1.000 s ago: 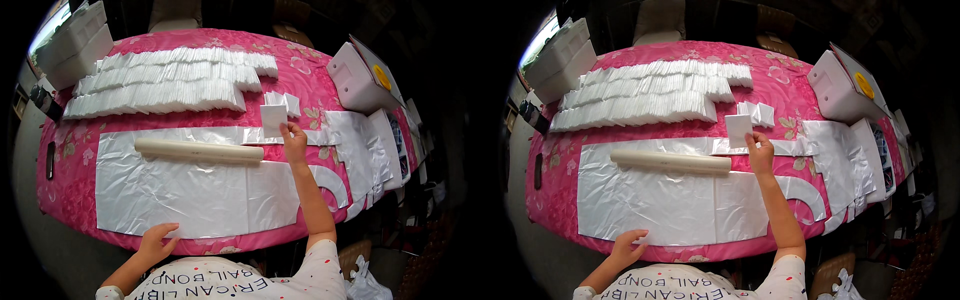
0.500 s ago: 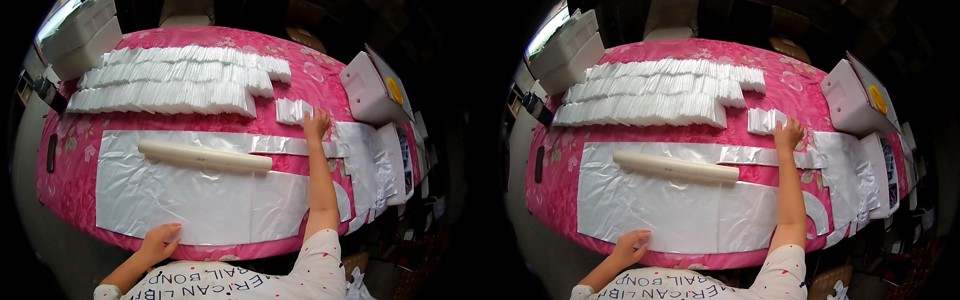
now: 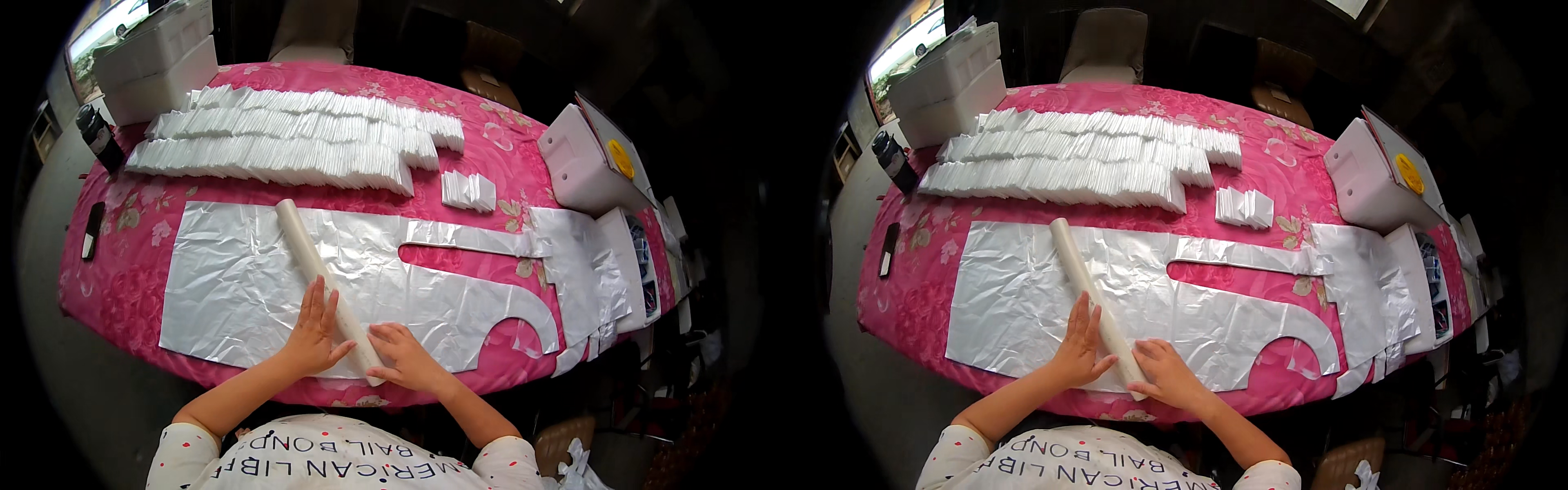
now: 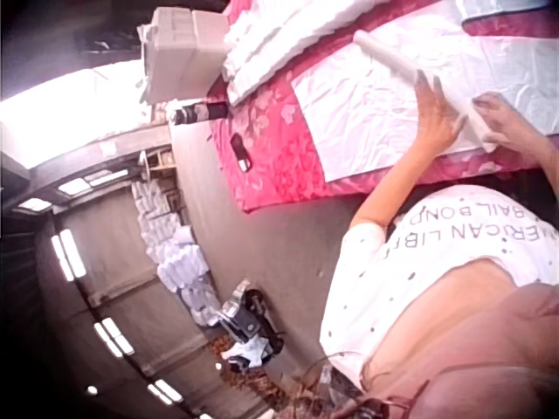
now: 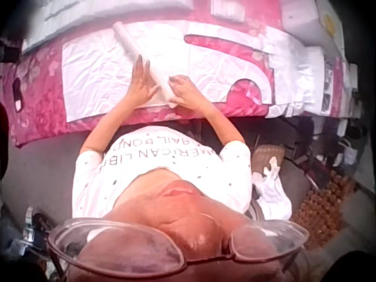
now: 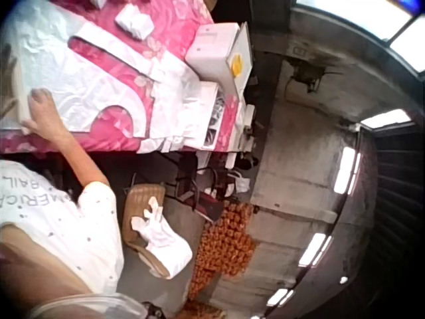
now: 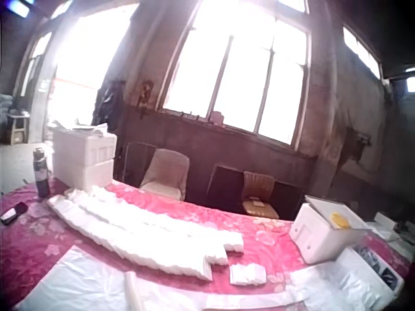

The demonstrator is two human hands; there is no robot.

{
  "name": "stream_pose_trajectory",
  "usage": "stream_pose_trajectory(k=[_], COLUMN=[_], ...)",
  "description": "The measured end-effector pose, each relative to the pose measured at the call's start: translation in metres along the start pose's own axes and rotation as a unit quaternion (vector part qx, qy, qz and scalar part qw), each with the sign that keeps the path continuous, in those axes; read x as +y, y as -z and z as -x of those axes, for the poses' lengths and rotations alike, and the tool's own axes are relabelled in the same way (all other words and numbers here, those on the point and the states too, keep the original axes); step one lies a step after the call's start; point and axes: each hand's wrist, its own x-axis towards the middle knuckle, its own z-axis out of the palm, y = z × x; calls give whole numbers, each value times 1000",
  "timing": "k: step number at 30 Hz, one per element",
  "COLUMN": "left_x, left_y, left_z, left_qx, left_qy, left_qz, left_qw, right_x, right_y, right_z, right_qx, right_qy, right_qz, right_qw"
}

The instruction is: The person repeatedly wraps small white rectangular items in clear plastic wrap on a pink floral bedspread. They unroll the plastic, place an item on it, fold the wrap around the item, and set the wrapped item aside. The process is repeated multiple times.

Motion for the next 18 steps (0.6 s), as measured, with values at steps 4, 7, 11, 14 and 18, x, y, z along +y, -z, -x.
stream_pose_trajectory(k=[4,7,11,14,18], left_x=[20,26,38,44,56], left_y=[-1,-15,-31,-33,-40], left_z=[-6,-4,0,-2,-6], left_qx=[-144,-72,-71,-123,-147], left_qy=[-47,-37,-37,-53,-72], left_qz=[-89,23,12,-29,-52], left_qw=[984,996,997,991,985], right_x=[13,53,122,161,191], right_y=[-15,10,60,88,98], right_z=[29,50,106,156,197], right_qx=[43,125,244,293,366], right_qy=[-42,-104,-195,-317,-365], right_qz=[89,143,218,276,309], right_qw=[994,976,925,859,798])
